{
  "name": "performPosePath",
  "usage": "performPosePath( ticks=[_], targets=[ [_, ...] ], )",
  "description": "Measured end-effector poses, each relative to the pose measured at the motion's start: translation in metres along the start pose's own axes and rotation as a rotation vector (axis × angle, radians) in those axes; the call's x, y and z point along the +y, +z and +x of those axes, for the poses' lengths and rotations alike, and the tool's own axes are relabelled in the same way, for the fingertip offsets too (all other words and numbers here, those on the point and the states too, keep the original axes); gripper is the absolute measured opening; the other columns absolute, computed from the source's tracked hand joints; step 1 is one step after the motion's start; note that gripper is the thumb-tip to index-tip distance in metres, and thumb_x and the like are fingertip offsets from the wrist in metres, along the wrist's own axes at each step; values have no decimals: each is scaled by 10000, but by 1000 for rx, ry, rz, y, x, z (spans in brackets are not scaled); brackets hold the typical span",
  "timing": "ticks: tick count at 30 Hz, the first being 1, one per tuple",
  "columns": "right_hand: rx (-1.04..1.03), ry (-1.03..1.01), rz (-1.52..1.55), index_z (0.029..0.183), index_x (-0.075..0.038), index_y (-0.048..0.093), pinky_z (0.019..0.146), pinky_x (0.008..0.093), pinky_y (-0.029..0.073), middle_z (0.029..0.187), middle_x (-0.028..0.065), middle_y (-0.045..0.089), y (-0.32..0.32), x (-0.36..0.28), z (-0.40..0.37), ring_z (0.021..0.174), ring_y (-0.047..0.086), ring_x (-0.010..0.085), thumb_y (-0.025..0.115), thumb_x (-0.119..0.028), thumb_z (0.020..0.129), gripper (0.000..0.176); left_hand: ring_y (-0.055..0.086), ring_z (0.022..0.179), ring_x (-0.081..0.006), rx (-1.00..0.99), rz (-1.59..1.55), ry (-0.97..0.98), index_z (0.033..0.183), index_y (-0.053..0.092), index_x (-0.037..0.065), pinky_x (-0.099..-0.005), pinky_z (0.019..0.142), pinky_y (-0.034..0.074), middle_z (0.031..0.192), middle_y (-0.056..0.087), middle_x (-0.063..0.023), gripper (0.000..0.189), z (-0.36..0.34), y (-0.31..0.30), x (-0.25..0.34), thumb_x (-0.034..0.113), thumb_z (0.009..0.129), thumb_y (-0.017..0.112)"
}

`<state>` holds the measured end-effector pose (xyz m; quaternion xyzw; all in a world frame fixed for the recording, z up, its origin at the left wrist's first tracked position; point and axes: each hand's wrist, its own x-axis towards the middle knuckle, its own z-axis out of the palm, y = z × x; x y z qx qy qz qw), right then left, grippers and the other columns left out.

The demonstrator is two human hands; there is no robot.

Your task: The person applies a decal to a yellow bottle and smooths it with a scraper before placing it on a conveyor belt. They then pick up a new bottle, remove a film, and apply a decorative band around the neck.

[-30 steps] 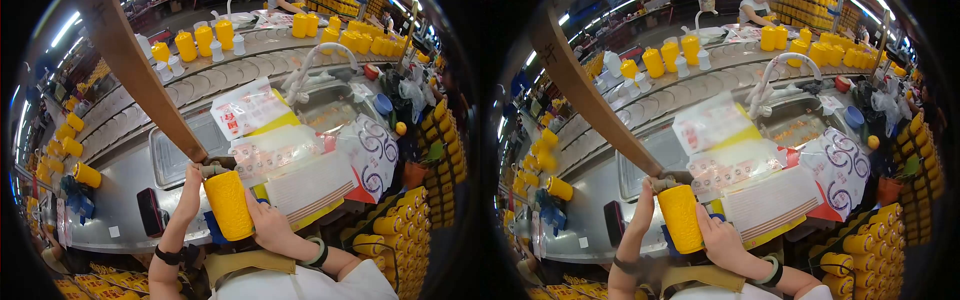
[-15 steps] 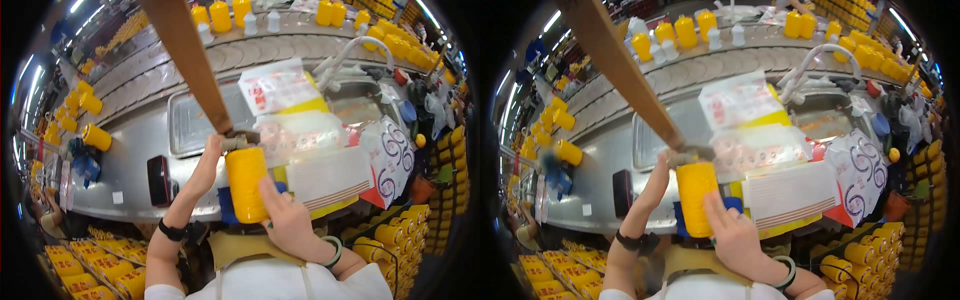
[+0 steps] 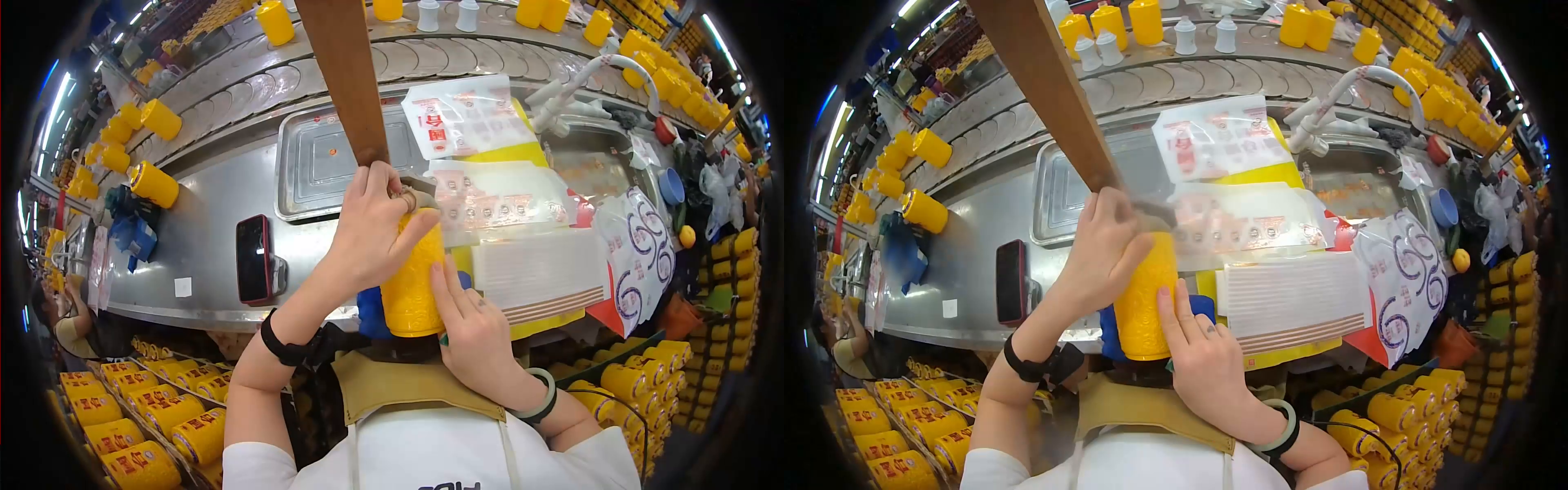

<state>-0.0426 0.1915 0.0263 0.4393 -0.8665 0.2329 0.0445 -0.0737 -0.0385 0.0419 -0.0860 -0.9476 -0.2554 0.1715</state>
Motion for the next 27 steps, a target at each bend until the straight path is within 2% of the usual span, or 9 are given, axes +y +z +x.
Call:
performPosePath(
  ticks=[4,10,12,14,15,16,18,21,27],
  targets=[
    [-37,10,95,1528,40,465,743,363,535,1452,293,575,-3,8,-5,833,639,282,717,6,741,828,499,1043,-320,194,-234,-71,1045,775,0,-423,955,420,1061,526,-165,393,-8,12,-5,330,1039,562],
    [-201,84,476,1545,-91,479,847,394,564,1439,216,601,-24,32,-18,956,661,316,829,-152,843,787,455,1371,-351,247,-514,-194,1548,406,-38,-445,1151,349,1494,454,-203,786,-92,23,-13,544,1032,520],
    [-254,162,516,1517,-87,507,833,391,566,1364,200,639,-31,34,-20,928,664,299,801,-106,876,706,429,1425,-339,302,-710,-195,1619,268,-18,-450,1192,319,1542,410,-205,1087,-117,33,3,679,891,675],
    [-201,223,590,1478,-62,536,821,385,567,1286,192,657,-25,39,-26,883,661,288,768,-56,896,627,396,1468,-336,234,-833,-248,1651,138,-10,-449,1224,292,1569,380,-222,1345,-143,55,16,637,727,870],
    [-172,258,632,1409,-32,584,818,377,565,1253,200,660,-25,38,-25,862,663,292,724,-27,924,505,376,1481,-336,163,-789,-355,1655,74,-15,-452,1234,280,1589,347,-251,1450,-147,57,29,472,640,989],
    [-178,253,636,1409,-32,584,818,377,565,1253,200,660,-25,37,-24,862,663,292,724,-27,924,505,426,1454,-332,194,-623,-347,1642,165,-27,-444,1212,325,1558,429,-231,1322,-148,63,37,300,671,999],
    [-114,224,580,1347,-4,611,818,391,562,1212,209,666,-26,38,-23,882,670,307,682,-7,947,406,496,1399,-327,230,-682,-447,1598,327,-36,-433,1178,382,1506,530,-196,1127,-140,69,40,212,711,977],
    [-56,268,464,1306,25,617,888,421,540,1190,223,672,-34,63,-26,992,663,364,643,-13,973,336,539,1373,-313,303,-594,-408,1519,492,-24,-396,1149,422,1523,538,-203,984,-132,58,50,149,685,986],
    [102,321,20,1332,31,606,985,455,511,1243,249,664,-75,116,-24,1169,615,426,647,-80,987,365,540,1361,-352,388,-308,-234,1469,553,18,-433,1135,430,1538,512,-209,981,-126,53,56,207,622,1011]
  ],
)
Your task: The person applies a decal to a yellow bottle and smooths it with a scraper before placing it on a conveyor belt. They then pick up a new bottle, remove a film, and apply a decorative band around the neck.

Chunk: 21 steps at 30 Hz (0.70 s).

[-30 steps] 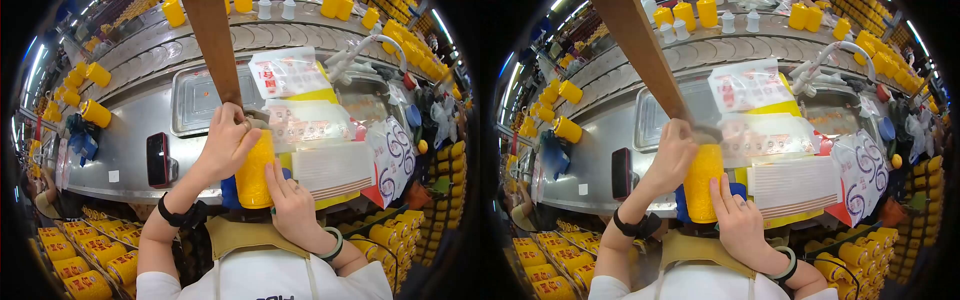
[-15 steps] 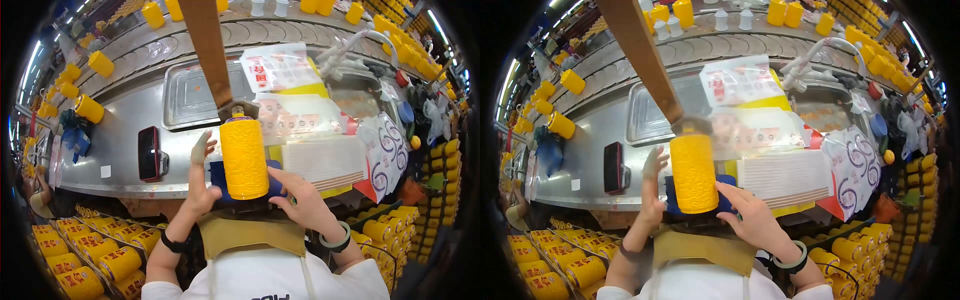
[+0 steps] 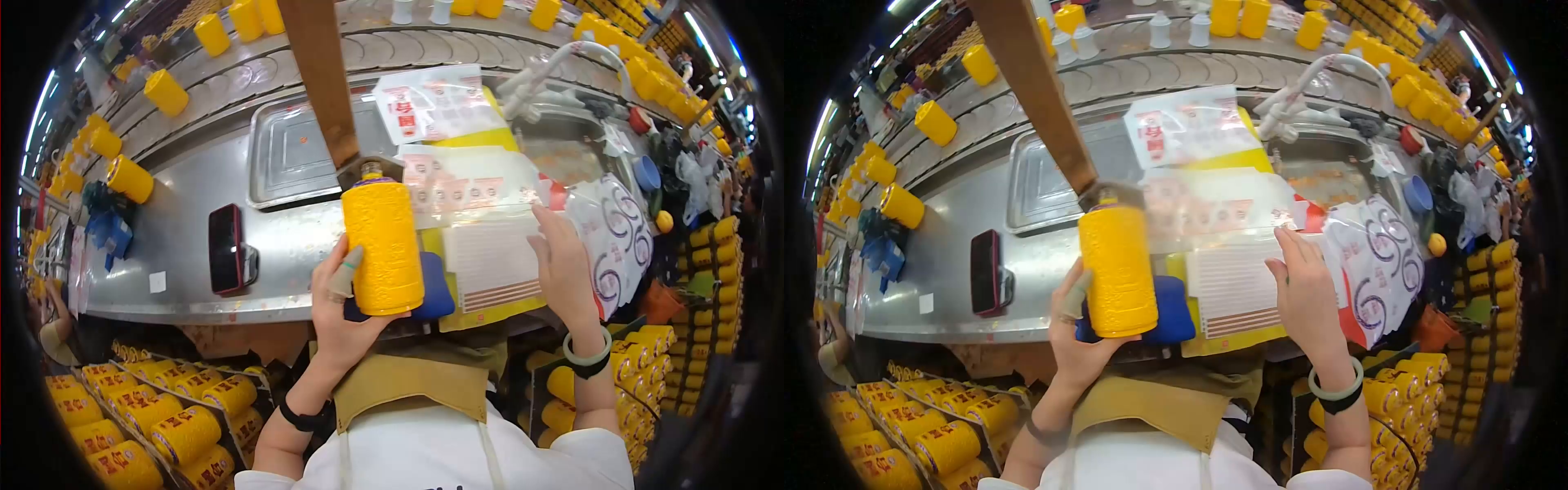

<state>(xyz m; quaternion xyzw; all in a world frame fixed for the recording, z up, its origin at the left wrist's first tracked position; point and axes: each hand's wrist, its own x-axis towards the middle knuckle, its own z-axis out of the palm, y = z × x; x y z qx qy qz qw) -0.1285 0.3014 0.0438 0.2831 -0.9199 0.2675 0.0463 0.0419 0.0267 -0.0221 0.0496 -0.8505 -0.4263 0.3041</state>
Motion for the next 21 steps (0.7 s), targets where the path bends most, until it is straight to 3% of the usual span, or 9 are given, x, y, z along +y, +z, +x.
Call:
performPosePath(
  ticks=[1,7,9,13,15,21],
  targets=[
    [23,-88,-117,1342,29,603,989,462,511,1243,254,662,-1,10,2,1185,608,429,650,-95,988,379,540,1346,-362,17,-1,-7,1468,554,37,-442,1129,426,1537,509,-196,974,0,1,0,230,630,1010],
    [-21,-5,-256,1287,-22,629,958,488,508,1211,178,678,-14,50,13,1132,616,409,633,-100,981,316,476,1439,-329,-41,-31,-56,1502,503,40,-436,1188,406,1579,439,-190,988,0,1,2,151,654,997],
    [-81,24,-259,1272,-21,629,933,492,506,1166,195,681,-18,55,19,1090,628,404,635,-99,978,304,482,1411,-346,-9,-63,-91,1488,520,54,-444,1171,402,1547,466,-188,983,-3,3,0,228,649,1001],
    [-147,19,-216,1242,-18,637,927,493,500,1107,215,685,-14,68,27,1073,637,405,624,-95,984,269,494,1390,-343,17,-75,-112,1498,499,47,-441,1161,411,1533,468,-180,1007,1,6,6,232,647,1004],
    [-139,18,-189,1209,-9,649,913,500,497,1059,238,686,-12,79,27,1054,642,418,621,-102,989,241,480,1418,-294,11,-64,-111,1536,460,29,-408,1177,413,1501,483,-154,1057,1,6,9,139,637,1005],
    [-63,46,-159,1070,54,696,889,470,514,1017,271,698,-30,109,68,997,655,444,588,-116,1011,210,533,1363,-278,-22,-36,-128,1546,442,6,-406,1165,417,1502,507,-149,1060,-1,5,6,130,652,998]
  ],
)
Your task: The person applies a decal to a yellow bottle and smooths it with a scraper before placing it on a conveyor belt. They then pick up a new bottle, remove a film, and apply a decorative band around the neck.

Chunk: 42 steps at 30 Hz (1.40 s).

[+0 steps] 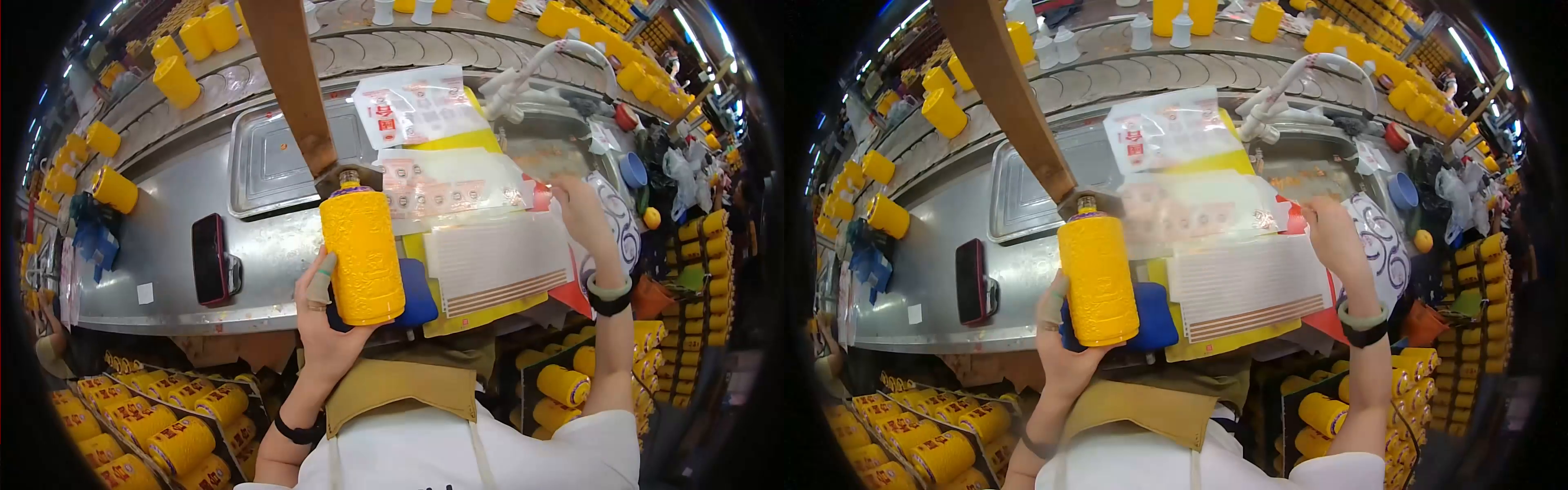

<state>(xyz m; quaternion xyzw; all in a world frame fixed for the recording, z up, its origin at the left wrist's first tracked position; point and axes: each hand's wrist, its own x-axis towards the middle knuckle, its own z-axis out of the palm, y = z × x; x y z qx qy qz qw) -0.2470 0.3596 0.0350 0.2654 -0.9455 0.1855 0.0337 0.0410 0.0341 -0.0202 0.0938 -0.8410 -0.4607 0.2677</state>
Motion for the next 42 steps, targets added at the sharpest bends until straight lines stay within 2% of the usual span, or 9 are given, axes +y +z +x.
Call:
performPosePath(
  ticks=[6,10,12,16,22,30,34,37,42],
  targets=[
    [-145,13,216,1043,52,707,890,478,518,994,259,707,8,-52,-14,979,665,435,606,-150,998,230,522,1367,-341,-28,-17,-62,1540,449,19,-428,1150,418,1539,465,-194,1039,-9,2,-6,201,671,991],
    [-554,74,84,938,20,680,837,462,521,950,221,705,43,-79,-62,947,663,411,738,-267,904,294,515,1378,-348,-1,-10,-13,1545,444,16,-434,1154,418,1535,467,-200,1023,-4,4,-5,185,689,978],
    [-501,90,111,912,8,679,833,478,524,928,220,701,52,-95,-80,939,667,418,759,-267,887,288,525,1370,-272,-8,60,42,1569,404,-7,-398,1153,427,1493,510,-155,1070,-2,2,-3,84,667,973],
    [-298,163,121,888,-16,677,817,488,527,892,204,690,65,-108,-100,922,673,411,812,-217,835,248,510,1387,-279,-5,75,43,1565,411,1,-408,1166,410,1507,504,-154,1056,-3,2,-3,93,675,970],
    [-301,255,260,928,-38,691,816,486,524,939,186,696,72,-98,-103,934,666,404,782,-140,852,157,521,1381,-282,-23,56,36,1577,391,6,-417,1164,419,1518,502,-159,1055,-5,2,-5,81,692,960],
    [-256,59,-69,894,-20,691,798,456,519,954,156,633,41,-109,-105,946,632,374,717,-106,915,92,614,1294,-257,52,-201,-203,1515,491,-25,-375,1106,462,1422,625,-179,849,-16,6,-12,81,780,901],
    [-230,-19,342,919,4,685,755,422,493,935,149,646,28,-137,-99,874,616,336,719,-75,912,87,610,1305,-278,43,-219,-214,1484,549,-5,-372,1105,467,1467,605,-180,770,-15,3,-5,59,792,881],
    [-315,-8,470,931,9,688,747,375,490,889,142,656,20,-164,-97,828,619,284,713,-56,921,71,585,1343,-282,86,39,24,1499,502,-48,-387,1128,442,1473,593,-195,852,-13,0,-2,103,771,918],
    [-370,-11,773,925,20,688,710,326,477,833,98,642,24,-202,-96,753,599,207,726,-48,926,78,582,1343,-296,-19,-36,-213,1541,434,-44,-386,1109,460,1469,587,-209,978,-6,-1,8,159,736,951]
  ],
)
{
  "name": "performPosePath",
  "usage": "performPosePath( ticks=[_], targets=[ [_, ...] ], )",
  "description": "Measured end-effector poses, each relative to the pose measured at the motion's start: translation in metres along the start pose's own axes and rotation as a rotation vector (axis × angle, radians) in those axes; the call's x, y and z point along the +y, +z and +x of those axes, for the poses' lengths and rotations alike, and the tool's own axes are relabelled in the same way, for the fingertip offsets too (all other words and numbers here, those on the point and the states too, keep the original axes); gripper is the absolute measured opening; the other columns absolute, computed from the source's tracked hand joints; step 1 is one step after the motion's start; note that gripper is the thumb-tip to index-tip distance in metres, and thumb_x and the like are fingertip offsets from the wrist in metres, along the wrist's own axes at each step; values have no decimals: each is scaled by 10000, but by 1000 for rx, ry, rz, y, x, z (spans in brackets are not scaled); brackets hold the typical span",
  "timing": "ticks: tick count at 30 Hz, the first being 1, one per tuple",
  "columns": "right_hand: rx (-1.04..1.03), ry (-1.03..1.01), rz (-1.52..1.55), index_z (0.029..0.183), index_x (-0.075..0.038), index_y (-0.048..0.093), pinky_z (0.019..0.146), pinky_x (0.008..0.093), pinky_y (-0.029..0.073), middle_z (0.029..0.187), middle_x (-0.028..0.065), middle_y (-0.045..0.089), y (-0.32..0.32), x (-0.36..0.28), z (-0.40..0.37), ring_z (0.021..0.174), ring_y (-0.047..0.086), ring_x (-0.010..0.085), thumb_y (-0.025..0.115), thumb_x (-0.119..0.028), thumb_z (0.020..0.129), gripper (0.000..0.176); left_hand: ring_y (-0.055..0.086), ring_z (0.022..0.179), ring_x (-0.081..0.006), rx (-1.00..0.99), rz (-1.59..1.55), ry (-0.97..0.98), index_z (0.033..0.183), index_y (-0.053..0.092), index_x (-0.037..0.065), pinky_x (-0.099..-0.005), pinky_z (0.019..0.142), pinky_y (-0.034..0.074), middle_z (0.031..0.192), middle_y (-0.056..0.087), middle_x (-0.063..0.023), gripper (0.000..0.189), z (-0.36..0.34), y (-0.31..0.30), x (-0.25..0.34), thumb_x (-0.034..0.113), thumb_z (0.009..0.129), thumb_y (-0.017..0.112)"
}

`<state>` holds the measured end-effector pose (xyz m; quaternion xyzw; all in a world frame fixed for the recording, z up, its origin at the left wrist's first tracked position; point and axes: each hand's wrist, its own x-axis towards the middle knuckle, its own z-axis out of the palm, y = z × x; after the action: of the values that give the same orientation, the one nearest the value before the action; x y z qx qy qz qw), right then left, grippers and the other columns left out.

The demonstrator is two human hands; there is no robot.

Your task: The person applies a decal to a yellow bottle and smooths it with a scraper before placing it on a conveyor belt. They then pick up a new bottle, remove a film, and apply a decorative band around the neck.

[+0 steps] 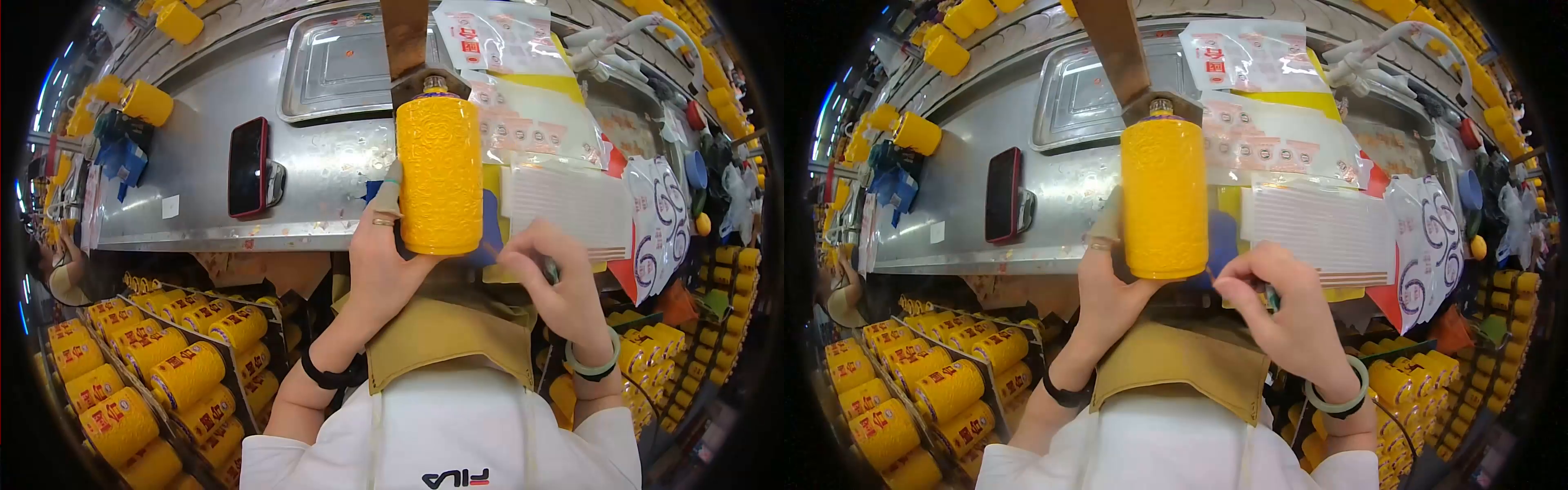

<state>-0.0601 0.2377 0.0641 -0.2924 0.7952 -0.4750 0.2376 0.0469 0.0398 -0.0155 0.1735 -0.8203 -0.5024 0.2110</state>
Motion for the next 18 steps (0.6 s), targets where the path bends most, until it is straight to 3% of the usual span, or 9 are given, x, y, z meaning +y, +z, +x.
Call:
performPosePath(
  ticks=[4,6,7,9,10,12,13,15,18],
  targets=[
    [-87,-93,106,916,14,691,656,315,468,828,90,642,15,-21,8,696,565,189,743,-60,914,90,577,1349,-298,6,34,29,1545,441,-30,-397,1107,463,1479,579,-209,922,-2,4,-2,121,768,913],
    [-96,-82,119,909,16,690,642,309,464,818,93,642,22,-21,14,689,564,178,743,-67,917,99,640,1226,-394,111,158,207,1537,454,-17,-423,979,562,1427,597,-236,978,-1,7,-6,196,714,938],
    [-89,-81,94,909,20,688,643,310,465,813,93,640,26,-16,16,688,564,177,742,-69,919,104,640,1226,-394,111,156,207,1537,454,-17,-423,979,562,1427,597,-236,978,-2,7,-8,196,714,938],
    [-61,-78,73,918,28,688,646,313,469,811,98,643,32,-6,18,688,566,180,742,-77,921,118,562,1352,-379,26,53,125,1571,405,-8,-427,1104,484,1540,501,-237,999,-4,3,-12,194,743,926],
    [-64,-79,71,918,28,688,646,313,469,811,98,643,32,-3,18,688,566,180,742,-77,921,118,562,1352,-379,29,51,123,1571,405,-8,-427,1104,484,1540,501,-237,999,-6,0,-10,194,743,926],
    [-53,4,119,922,29,693,649,316,472,811,98,651,30,1,18,689,569,183,744,-84,921,123,410,1497,-334,-110,-190,35,1614,313,-11,-414,1226,333,1647,360,-225,994,-9,-6,-5,171,815,877],
    [-53,7,120,922,29,693,649,316,472,811,98,651,29,1,18,689,569,183,744,-84,921,123,410,1497,-334,-112,-190,34,1614,313,-11,-414,1226,333,1647,360,-225,994,-10,-9,-7,171,815,877],
    [-37,0,40,922,29,697,649,319,472,812,100,650,28,0,19,688,572,184,749,-87,919,127,286,1561,-280,-188,-324,28,1649,203,-16,-393,1267,223,1698,262,-190,942,-12,-13,-12,110,910,773],
    [-26,-20,38,911,31,695,646,324,470,805,99,646,30,3,19,684,573,187,754,-89,915,134,250,1570,-253,-191,-540,-34,1662,147,-16,-386,1272,198,1711,231,-162,886,-12,-9,-10,38,954,678]
  ],
)
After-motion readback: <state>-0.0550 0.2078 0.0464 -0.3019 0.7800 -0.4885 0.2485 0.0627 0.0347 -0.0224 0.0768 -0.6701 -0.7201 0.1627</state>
